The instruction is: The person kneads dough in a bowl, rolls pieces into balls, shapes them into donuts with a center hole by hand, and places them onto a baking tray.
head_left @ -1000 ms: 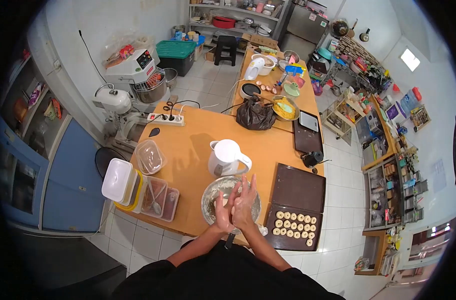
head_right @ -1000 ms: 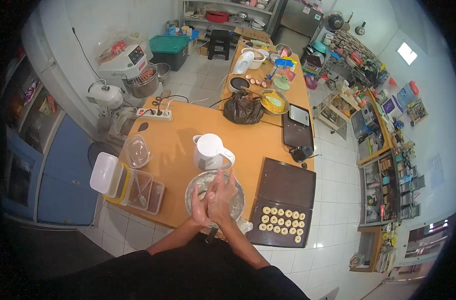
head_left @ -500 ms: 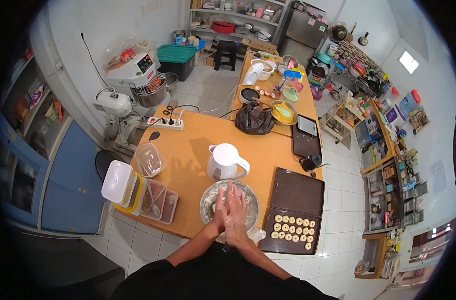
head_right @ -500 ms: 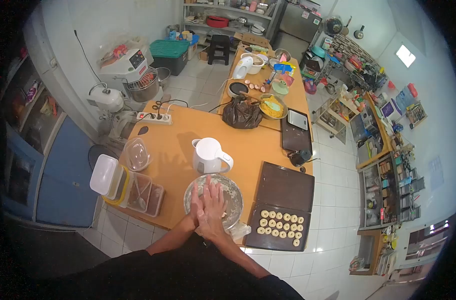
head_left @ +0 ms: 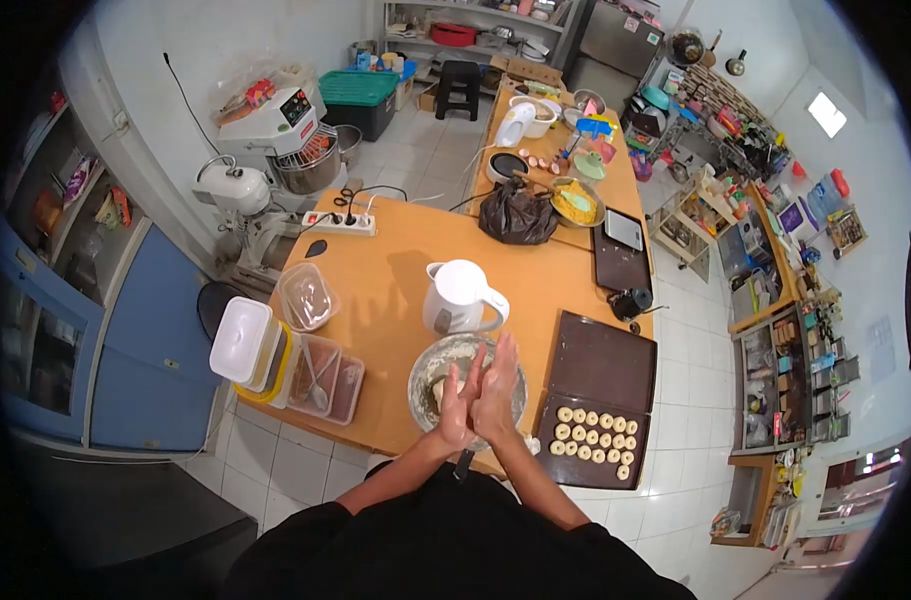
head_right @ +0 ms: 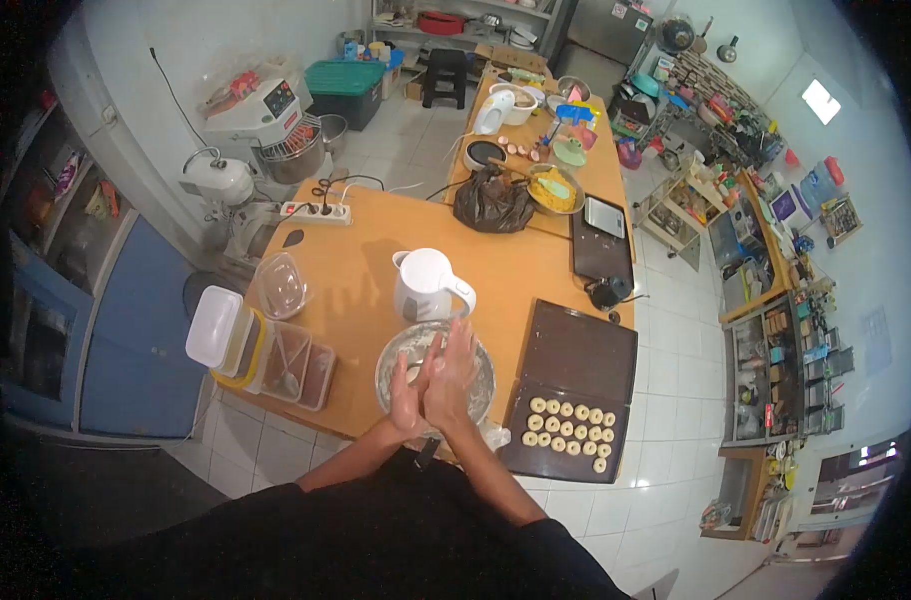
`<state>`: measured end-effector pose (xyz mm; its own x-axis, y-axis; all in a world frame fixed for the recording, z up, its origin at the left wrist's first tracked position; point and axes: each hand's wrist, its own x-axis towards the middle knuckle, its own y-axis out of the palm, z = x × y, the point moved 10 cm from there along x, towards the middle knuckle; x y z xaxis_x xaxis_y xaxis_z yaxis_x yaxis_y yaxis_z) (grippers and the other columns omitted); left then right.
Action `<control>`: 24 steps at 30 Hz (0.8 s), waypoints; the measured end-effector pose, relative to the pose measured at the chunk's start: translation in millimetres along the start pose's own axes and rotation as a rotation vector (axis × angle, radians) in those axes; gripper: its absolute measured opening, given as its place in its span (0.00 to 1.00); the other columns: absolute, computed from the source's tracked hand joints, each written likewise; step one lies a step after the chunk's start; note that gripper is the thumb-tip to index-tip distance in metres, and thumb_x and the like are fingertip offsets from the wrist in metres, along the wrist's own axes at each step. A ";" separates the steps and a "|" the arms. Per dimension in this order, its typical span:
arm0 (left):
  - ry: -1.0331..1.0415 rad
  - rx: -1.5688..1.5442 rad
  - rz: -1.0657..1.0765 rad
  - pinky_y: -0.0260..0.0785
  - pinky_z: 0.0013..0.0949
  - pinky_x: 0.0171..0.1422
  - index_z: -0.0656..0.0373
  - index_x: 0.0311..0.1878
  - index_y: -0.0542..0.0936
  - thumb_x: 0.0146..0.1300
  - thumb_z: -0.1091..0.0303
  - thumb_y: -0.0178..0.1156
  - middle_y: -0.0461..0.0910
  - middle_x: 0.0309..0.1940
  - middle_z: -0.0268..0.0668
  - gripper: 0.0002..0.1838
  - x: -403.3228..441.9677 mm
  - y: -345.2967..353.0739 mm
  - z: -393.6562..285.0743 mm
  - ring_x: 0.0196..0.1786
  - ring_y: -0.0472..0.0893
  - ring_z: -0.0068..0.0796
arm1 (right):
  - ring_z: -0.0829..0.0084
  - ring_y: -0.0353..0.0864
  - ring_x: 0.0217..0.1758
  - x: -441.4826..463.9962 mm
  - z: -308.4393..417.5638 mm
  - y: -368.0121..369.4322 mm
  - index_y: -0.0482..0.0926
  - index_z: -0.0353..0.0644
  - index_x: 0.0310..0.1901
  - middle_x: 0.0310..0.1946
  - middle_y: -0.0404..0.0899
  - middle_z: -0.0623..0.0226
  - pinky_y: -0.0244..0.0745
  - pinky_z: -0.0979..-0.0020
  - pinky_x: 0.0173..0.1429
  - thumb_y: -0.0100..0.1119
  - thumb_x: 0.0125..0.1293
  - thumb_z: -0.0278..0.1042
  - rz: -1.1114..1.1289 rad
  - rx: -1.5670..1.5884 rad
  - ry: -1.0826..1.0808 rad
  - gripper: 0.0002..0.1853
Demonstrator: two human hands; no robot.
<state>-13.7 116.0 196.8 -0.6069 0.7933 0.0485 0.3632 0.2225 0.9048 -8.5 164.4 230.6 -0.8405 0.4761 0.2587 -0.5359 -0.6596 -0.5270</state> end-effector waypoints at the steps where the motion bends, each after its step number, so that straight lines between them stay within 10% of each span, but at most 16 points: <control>1: 0.220 0.423 0.116 0.38 0.48 0.80 0.47 0.78 0.39 0.66 0.28 0.30 0.45 0.78 0.32 0.45 -8.7 8.7 -14.1 0.79 0.43 0.36 | 0.49 0.32 0.80 2.6 7.5 -0.5 0.44 0.38 0.75 0.77 0.37 0.50 0.28 0.49 0.77 0.17 0.72 0.67 -0.016 0.022 -0.024 0.43; 2: 0.437 0.847 0.236 0.39 0.49 0.79 0.46 0.78 0.38 0.65 0.26 0.30 0.44 0.78 0.33 0.47 -20.4 23.1 -19.1 0.79 0.43 0.38 | 0.49 0.32 0.80 -3.2 15.4 0.6 0.44 0.38 0.75 0.77 0.37 0.50 0.28 0.49 0.77 0.17 0.72 0.67 -0.018 0.023 -0.017 0.43; 3: 0.061 0.247 -0.099 0.38 0.49 0.79 0.48 0.78 0.39 0.62 0.23 0.29 0.45 0.78 0.36 0.51 12.5 -20.0 0.1 0.79 0.42 0.41 | 0.48 0.31 0.80 -8.1 33.2 9.2 0.43 0.39 0.76 0.77 0.36 0.50 0.27 0.48 0.77 0.17 0.71 0.68 0.064 -0.041 -0.059 0.44; 6: 0.078 -0.017 -0.283 0.35 0.46 0.80 0.51 0.78 0.41 0.63 0.25 0.28 0.42 0.78 0.35 0.49 13.1 -5.5 -40.7 0.79 0.41 0.39 | 0.48 0.29 0.80 -19.5 33.8 20.6 0.42 0.43 0.76 0.77 0.33 0.48 0.25 0.43 0.75 0.18 0.68 0.73 0.181 0.039 -0.101 0.47; 10: 0.104 0.121 0.028 0.31 0.47 0.80 0.43 0.78 0.45 0.66 0.28 0.28 0.43 0.78 0.33 0.43 14.8 20.3 -19.8 0.79 0.44 0.32 | 0.47 0.31 0.80 -4.7 -3.8 17.4 0.44 0.42 0.76 0.77 0.34 0.47 0.27 0.47 0.76 0.17 0.69 0.72 0.129 0.001 0.103 0.45; 15: -0.042 -0.387 -0.181 0.35 0.46 0.80 0.45 0.78 0.46 0.69 0.32 0.32 0.44 0.78 0.32 0.41 14.0 4.4 -14.5 0.79 0.47 0.33 | 0.41 0.32 0.78 -13.5 30.7 7.9 0.47 0.45 0.76 0.76 0.35 0.44 0.27 0.40 0.74 0.18 0.68 0.72 0.100 0.039 -0.093 0.45; 22: 0.081 -0.052 -0.039 0.37 0.49 0.80 0.44 0.78 0.47 0.66 0.28 0.30 0.47 0.77 0.33 0.44 13.0 27.1 -17.4 0.78 0.47 0.35 | 0.34 0.34 0.76 -9.5 32.1 10.7 0.48 0.47 0.75 0.75 0.36 0.41 0.31 0.28 0.68 0.25 0.67 0.73 0.122 -0.081 -0.095 0.45; 24: 0.024 -0.278 -0.336 0.38 0.50 0.79 0.44 0.78 0.46 0.65 0.26 0.29 0.49 0.76 0.34 0.45 11.3 -5.1 -14.8 0.78 0.48 0.38 | 0.34 0.34 0.76 -14.7 41.1 17.5 0.48 0.47 0.75 0.75 0.36 0.41 0.31 0.27 0.68 0.26 0.69 0.70 0.154 -0.136 -0.166 0.43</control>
<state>-32.9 115.4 199.0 -0.6765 0.6885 -0.2613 -0.0598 0.3022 0.9514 -8.8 121.9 250.8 -0.9189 0.2666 0.2907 -0.3944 -0.6273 -0.6715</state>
